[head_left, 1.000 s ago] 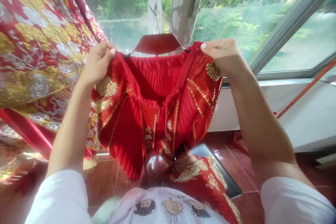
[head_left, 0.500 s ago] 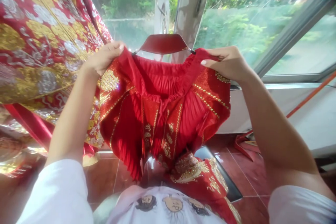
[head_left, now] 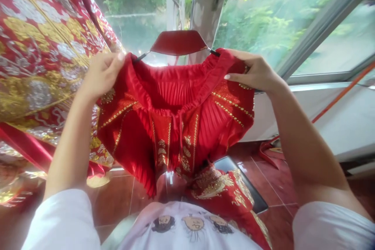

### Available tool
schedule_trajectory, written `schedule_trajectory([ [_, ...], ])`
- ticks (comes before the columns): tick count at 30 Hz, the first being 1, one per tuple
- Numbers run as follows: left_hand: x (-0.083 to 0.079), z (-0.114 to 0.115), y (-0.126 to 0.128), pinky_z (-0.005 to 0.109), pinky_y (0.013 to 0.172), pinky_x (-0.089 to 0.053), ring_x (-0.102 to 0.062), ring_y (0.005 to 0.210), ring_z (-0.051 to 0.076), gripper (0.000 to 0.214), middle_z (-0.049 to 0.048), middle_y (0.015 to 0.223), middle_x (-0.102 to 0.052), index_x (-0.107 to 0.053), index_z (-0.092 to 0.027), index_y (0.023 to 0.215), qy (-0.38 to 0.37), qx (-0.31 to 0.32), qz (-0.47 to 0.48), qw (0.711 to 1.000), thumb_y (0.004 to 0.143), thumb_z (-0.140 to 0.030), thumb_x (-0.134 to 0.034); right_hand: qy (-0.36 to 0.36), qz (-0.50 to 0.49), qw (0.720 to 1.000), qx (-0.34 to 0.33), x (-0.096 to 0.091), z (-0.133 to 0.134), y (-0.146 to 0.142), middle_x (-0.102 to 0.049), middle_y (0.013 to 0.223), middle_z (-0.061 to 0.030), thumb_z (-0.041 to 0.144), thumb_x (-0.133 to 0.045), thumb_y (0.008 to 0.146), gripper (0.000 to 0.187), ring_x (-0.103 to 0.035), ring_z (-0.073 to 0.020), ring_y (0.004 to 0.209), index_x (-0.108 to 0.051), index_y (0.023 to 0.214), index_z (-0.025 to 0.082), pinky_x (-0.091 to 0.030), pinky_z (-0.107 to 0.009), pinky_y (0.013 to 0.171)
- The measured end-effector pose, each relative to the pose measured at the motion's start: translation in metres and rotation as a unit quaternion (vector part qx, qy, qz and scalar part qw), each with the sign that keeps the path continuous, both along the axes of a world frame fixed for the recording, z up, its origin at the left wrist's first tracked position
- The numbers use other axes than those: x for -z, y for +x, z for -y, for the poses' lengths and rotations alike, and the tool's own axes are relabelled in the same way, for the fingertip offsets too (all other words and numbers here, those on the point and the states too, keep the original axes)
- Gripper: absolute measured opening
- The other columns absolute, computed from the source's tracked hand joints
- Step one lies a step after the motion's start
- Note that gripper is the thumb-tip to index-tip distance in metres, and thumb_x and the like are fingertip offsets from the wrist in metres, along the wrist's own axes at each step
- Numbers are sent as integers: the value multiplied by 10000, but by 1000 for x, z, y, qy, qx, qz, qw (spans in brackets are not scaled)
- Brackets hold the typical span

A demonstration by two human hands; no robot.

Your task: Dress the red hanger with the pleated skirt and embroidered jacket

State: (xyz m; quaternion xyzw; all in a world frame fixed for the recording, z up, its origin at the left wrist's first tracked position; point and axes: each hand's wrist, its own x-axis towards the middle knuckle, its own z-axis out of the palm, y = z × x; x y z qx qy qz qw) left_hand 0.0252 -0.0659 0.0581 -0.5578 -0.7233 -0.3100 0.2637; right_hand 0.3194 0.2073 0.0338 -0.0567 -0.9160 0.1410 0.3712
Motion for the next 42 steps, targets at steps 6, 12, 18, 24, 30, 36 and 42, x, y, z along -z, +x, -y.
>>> schedule_trajectory([
  [6, 10, -5, -6, 433, 791, -393, -558, 834, 110, 768, -35, 688, -382, -516, 58, 764, -59, 13, 47, 997, 924, -579, -119, -90, -71, 993, 3, 16, -11, 3, -569, 1298, -163, 258, -600, 742, 607, -570, -83, 1166, -523, 1284, -2, -435, -220, 921],
  [12, 19, 4, 14, 459, 874, -380, -571, 967, 186, 675, 35, 813, -520, -570, -5, 929, 32, -87, -56, 994, 955, -579, -216, 58, -224, 953, 194, 43, 8, 12, -684, 1124, -136, 249, -704, 763, 434, -645, -129, 1052, -661, 1150, 59, -481, -282, 921],
  [18, 133, -2, 118, 289, 620, -388, -550, 637, 159, 304, 23, 700, -587, -572, -175, 769, 117, -58, -50, 990, 940, -395, -448, -27, -386, 894, 225, 131, 121, -7, -700, 746, -25, 232, -618, 838, 131, -653, -148, 736, -681, 744, 165, -512, -327, 776],
  [24, 181, -33, 133, 252, 610, -380, -587, 748, 182, 256, 62, 860, -619, -596, -155, 918, -19, -20, 173, 985, 974, -315, -405, -354, -150, 921, 57, 153, 159, -59, -680, 766, -44, 386, -614, 823, 352, -585, -122, 598, -651, 1067, 135, -460, -228, 550],
  [30, 235, -22, 140, 253, 637, -354, -504, 627, 159, 280, 34, 708, -565, -565, -169, 744, -5, 31, 386, 922, 950, -311, -440, -345, -104, 932, 24, 176, 151, -68, -614, 646, -18, 368, -521, 876, 256, -555, -108, 568, -588, 738, 163, -425, -214, 576],
  [36, 280, -1, 160, 247, 686, -397, -578, 694, 171, 326, 46, 733, -630, -602, -169, 760, 23, 79, 482, 872, 955, -373, -439, -461, -138, 876, 35, 213, 162, -59, -682, 724, -58, 451, -539, 854, 292, -678, -165, 692, -588, 834, 164, -519, -259, 665],
  [42, 269, -8, 182, 247, 672, -453, -597, 699, 173, 359, 57, 754, -649, -676, -142, 839, 33, 177, 548, 817, 938, -414, -464, -595, -77, 797, -67, 176, 188, -53, -642, 638, -38, 460, -628, 778, 312, -607, -132, 575, -621, 738, 150, -477, -225, 549],
])
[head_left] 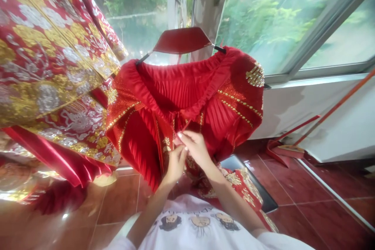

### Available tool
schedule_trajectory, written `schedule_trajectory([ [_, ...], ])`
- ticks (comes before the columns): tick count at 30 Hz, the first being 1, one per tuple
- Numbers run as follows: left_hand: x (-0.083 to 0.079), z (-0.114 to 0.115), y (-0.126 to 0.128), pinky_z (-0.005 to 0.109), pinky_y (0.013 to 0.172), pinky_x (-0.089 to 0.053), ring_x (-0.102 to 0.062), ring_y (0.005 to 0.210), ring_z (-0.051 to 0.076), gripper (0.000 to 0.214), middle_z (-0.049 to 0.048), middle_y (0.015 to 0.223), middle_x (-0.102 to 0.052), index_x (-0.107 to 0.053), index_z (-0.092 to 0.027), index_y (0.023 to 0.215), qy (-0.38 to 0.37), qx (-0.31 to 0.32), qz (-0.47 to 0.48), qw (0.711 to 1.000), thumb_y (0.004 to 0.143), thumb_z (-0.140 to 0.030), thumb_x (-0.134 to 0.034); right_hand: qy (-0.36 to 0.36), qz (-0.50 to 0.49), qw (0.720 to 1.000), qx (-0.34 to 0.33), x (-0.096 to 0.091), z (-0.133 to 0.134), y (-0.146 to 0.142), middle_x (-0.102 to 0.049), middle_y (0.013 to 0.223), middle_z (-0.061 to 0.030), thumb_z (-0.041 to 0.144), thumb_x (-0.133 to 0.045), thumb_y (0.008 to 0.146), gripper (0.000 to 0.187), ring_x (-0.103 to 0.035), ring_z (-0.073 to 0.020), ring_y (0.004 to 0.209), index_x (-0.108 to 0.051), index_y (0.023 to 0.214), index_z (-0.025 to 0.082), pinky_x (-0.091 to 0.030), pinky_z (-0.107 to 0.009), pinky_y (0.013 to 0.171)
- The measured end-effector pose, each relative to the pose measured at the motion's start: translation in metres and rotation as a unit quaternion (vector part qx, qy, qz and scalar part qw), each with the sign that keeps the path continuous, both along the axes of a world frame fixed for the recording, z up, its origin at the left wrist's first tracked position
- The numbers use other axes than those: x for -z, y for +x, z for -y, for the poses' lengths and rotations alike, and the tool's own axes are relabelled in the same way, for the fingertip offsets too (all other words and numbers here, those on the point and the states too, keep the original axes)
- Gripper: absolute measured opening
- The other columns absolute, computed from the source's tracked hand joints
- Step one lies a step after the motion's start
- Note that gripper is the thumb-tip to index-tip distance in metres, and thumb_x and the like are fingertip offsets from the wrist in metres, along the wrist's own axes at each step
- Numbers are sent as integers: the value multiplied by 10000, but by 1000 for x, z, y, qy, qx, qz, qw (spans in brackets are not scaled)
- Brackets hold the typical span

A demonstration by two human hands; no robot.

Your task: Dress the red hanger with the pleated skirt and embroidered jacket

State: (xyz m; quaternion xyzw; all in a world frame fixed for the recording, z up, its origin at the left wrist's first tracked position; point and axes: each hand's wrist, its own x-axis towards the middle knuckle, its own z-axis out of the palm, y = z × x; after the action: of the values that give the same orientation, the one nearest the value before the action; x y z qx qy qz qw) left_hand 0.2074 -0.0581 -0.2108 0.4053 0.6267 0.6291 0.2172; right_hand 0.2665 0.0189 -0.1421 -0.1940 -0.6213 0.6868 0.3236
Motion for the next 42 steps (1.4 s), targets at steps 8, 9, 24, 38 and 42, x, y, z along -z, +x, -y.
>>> schedule_trajectory([
  [8, -21, 17, -13, 302, 797, -526, -633, 927, 191, 403, 84, 1130, -628, -605, -221, 1203, 134, -54, 154, 977, 826, -353, -666, 31, -37, 995, 82, -9, 14, 11, -556, 561, 12, 365, -637, 761, 233, -505, -89, 519, -617, 680, 148, -407, -193, 510],
  [9, -27, 22, -18, 302, 783, -526, -635, 880, 179, 320, 85, 1096, -640, -639, -215, 1162, 142, -70, 103, 982, 875, -352, -602, 38, -36, 995, 87, -8, 13, 11, -556, 559, 12, 363, -631, 763, 235, -509, -91, 525, -611, 669, 149, -412, -196, 520],
  [24, -85, -13, -6, 224, 723, -462, -543, 809, 118, 474, 19, 951, -522, -528, -220, 1183, 190, -333, -188, 904, 756, -185, -733, 119, -26, 985, 123, 1, 25, 17, -540, 584, 7, 346, -565, 829, 228, -461, -94, 530, -588, 700, 159, -378, -205, 515],
  [38, -59, -11, -19, 169, 569, -436, -548, 575, 55, 445, -55, 707, -609, -610, -194, 865, 167, 2, 464, 870, 519, -251, -883, 118, -19, 986, 115, 1, 22, 17, -589, 611, -1, 330, -587, 820, 199, -494, -98, 539, -619, 721, 161, -398, -204, 513],
  [42, -37, -18, -10, 184, 484, -355, -476, 512, 66, 274, -38, 611, -546, -616, -160, 738, 87, -14, 530, 843, 547, -234, -799, 124, -14, 985, 120, 6, 20, 13, -603, 620, -5, 338, -586, 827, 209, -521, -104, 545, -607, 719, 160, -415, -208, 525],
])
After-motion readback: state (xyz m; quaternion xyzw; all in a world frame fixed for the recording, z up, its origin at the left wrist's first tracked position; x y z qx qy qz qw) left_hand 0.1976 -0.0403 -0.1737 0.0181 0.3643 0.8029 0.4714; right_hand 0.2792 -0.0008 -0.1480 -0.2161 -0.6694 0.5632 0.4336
